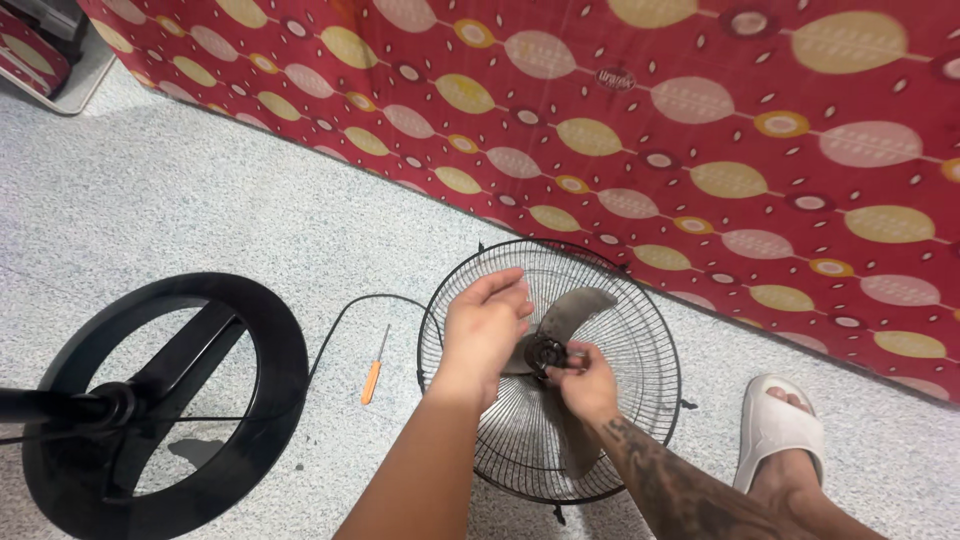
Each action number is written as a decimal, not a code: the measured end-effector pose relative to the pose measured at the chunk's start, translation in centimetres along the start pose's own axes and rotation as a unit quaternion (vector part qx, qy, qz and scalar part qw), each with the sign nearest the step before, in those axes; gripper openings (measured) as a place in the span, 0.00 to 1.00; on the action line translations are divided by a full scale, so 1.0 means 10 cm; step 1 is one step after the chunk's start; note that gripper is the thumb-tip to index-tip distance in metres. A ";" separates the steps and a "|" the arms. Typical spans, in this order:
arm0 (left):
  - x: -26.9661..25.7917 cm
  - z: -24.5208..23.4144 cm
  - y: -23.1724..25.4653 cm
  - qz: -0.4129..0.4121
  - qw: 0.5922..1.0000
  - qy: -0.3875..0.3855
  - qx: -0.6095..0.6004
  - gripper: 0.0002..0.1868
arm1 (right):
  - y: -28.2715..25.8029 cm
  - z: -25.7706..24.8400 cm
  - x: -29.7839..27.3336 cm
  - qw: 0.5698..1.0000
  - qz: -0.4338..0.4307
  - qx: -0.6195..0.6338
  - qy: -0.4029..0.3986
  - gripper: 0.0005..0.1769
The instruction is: The person disassembles a standing fan by removing the front grille, the central hub cap, the fan blades, and the rear grille. They then detach the motor housing from the stand and use a screwdriver to loosen the base clamp.
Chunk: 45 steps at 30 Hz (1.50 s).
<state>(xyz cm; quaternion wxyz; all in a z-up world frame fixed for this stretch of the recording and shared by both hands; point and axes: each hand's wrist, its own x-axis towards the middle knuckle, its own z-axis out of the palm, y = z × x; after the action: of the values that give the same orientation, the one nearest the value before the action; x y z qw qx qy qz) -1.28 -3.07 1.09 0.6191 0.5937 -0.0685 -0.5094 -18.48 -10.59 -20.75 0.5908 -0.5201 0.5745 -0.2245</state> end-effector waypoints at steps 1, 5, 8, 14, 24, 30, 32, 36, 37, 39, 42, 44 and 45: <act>0.01 0.00 0.00 -0.001 1.000 -0.005 -0.022 0.22 | -0.06 -0.01 -0.02 0.998 0.040 0.043 -0.002 0.32; 0.03 -0.03 0.04 -0.012 0.996 -0.013 -0.088 0.28 | -0.49 -0.09 -0.13 0.957 0.143 0.253 -0.025 0.26; -0.03 -0.07 0.12 0.006 0.994 -0.011 -0.106 0.31 | -0.95 -0.14 -0.29 0.923 0.146 0.352 -0.053 0.28; -0.29 -0.06 0.39 0.053 0.983 -0.009 -0.174 0.33 | -2.03 -0.27 -0.71 0.904 0.074 0.403 -0.126 0.32; -1.07 -0.18 0.91 0.140 0.963 -0.052 -0.226 0.34 | -3.32 -0.31 -1.83 0.898 -0.011 0.400 -0.184 0.32; -1.50 -0.65 1.12 0.183 0.955 -0.070 -0.224 0.35 | -3.72 -0.21 -2.49 0.907 -0.054 0.369 -0.197 0.34; -1.66 -0.82 1.18 0.190 0.952 -0.059 -0.234 0.35 | -3.81 -0.15 -2.70 0.908 -0.060 0.363 -0.203 0.35; -1.98 -1.05 1.34 0.219 0.933 -0.071 -0.276 0.36 | -3.96 0.08 -3.08 0.904 -0.065 0.347 -0.239 0.36; -2.06 -1.10 1.38 0.225 0.929 -0.080 -0.284 0.36 | -3.99 0.17 -3.16 0.903 -0.069 0.344 -0.248 0.36; -2.20 -1.23 1.44 0.248 0.921 -0.074 -0.292 0.36 | -4.06 0.35 -3.29 0.902 -0.078 0.331 -0.266 0.36; -2.41 -1.50 1.44 0.265 0.918 -0.040 -0.292 0.36 | -4.09 0.67 -3.45 0.893 -0.059 0.328 -0.303 0.36; -2.54 -1.72 1.41 0.272 0.917 -0.011 -0.293 0.35 | -4.06 0.88 -3.54 0.885 -0.054 0.331 -0.325 0.36; -2.59 -1.83 1.39 0.276 0.915 0.002 -0.295 0.35 | -4.02 0.97 -3.57 0.880 -0.050 0.332 -0.335 0.36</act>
<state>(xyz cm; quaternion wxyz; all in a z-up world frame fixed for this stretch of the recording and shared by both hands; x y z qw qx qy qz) 6.72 24.46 20.52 0.8825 0.3422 -0.0749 -0.3139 -4.74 9.25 28.28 0.8739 -0.3658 0.2072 -0.2440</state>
